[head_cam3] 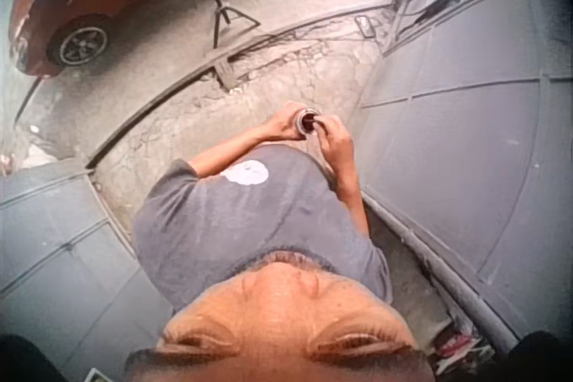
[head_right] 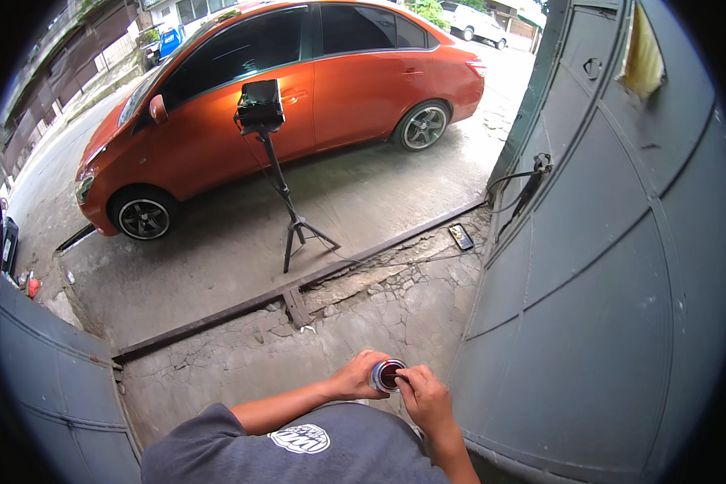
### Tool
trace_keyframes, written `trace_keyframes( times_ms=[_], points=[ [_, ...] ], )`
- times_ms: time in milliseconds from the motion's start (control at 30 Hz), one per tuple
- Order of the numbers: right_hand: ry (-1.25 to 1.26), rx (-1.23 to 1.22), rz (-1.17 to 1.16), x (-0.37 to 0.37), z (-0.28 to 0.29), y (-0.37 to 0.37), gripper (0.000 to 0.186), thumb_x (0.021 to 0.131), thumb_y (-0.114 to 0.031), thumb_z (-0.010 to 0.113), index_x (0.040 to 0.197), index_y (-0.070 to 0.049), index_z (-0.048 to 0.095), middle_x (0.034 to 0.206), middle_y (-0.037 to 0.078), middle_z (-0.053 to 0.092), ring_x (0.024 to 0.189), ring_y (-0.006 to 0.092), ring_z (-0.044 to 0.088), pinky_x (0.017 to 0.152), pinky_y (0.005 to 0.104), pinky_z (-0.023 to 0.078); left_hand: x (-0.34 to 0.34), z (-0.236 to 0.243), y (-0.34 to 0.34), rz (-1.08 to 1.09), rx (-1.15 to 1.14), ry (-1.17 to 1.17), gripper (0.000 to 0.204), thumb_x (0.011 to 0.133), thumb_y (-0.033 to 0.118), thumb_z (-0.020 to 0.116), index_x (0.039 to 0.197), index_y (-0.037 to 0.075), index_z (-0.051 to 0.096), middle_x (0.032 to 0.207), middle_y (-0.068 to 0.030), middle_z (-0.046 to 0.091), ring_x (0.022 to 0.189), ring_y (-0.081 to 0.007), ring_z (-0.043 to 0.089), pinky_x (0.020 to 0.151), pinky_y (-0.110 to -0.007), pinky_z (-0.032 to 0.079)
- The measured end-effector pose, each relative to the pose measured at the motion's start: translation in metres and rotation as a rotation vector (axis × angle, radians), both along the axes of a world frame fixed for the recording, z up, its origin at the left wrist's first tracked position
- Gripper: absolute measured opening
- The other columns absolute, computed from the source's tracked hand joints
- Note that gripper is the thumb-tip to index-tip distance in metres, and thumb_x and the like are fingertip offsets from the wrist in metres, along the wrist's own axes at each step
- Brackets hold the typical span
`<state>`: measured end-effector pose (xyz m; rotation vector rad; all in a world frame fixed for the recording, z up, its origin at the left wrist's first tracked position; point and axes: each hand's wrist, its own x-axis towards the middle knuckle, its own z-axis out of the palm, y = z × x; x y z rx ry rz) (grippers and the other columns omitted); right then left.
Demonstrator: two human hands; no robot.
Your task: The person cleans a scratch on the side of a red car with a cloth and then applies red paint to the scratch using a small brush. The person moves a light stand to better illuminate the area and continues to apply paint to the scratch. Finally, the person walks into a garage and places the paint can on a table.
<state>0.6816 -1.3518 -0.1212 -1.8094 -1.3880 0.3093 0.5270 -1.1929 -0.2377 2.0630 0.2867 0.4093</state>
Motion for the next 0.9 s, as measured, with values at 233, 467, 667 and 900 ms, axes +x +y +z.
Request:
trace_keyframes(
  times_ms=[233,467,667,900],
  points=[
    [0.040,-0.019,0.074,0.022,0.003,0.144,0.014,0.094,-0.008,0.077,0.107,-0.005,0.075,0.097,0.012,0.071,0.083,0.0308,0.072,0.072,0.0400,0.057,0.004,0.002,0.122,0.119,0.006,-0.041,0.082,0.071,0.031,0.095,0.140,0.009,0.057,0.135,-0.0136,0.063,0.128,-0.0383,0.056,0.112,-0.049,0.044],
    [0.046,-0.082,0.149,0.089,-0.010,0.272,0.012,0.095,-0.012,0.077,0.105,-0.006,0.074,0.099,0.011,0.071,0.084,0.0322,0.072,0.072,0.0412,0.058,0.053,-0.011,0.233,0.212,-0.010,-0.031,0.081,0.072,0.028,0.097,0.140,0.010,0.057,0.134,-0.0132,0.064,0.126,-0.0363,0.058,0.110,-0.047,0.044],
    [0.041,-0.094,0.256,0.182,-0.030,0.404,0.013,0.095,-0.013,0.077,0.105,-0.006,0.073,0.098,0.011,0.071,0.084,0.0328,0.072,0.072,0.0423,0.058,0.141,-0.037,0.349,0.302,0.023,-0.050,0.086,0.070,0.033,0.097,0.142,0.009,0.056,0.136,-0.0153,0.063,0.128,-0.0398,0.058,0.111,-0.049,0.045],
    [-0.063,-0.020,0.376,0.322,-0.023,0.568,0.013,0.095,-0.013,0.077,0.105,-0.006,0.072,0.099,0.012,0.070,0.085,0.0324,0.072,0.072,0.0427,0.059,0.279,-0.028,0.493,0.465,0.118,-0.086,0.081,0.071,0.027,0.096,0.138,0.009,0.055,0.133,-0.0150,0.063,0.125,-0.0391,0.059,0.107,-0.049,0.045]
  ],
)
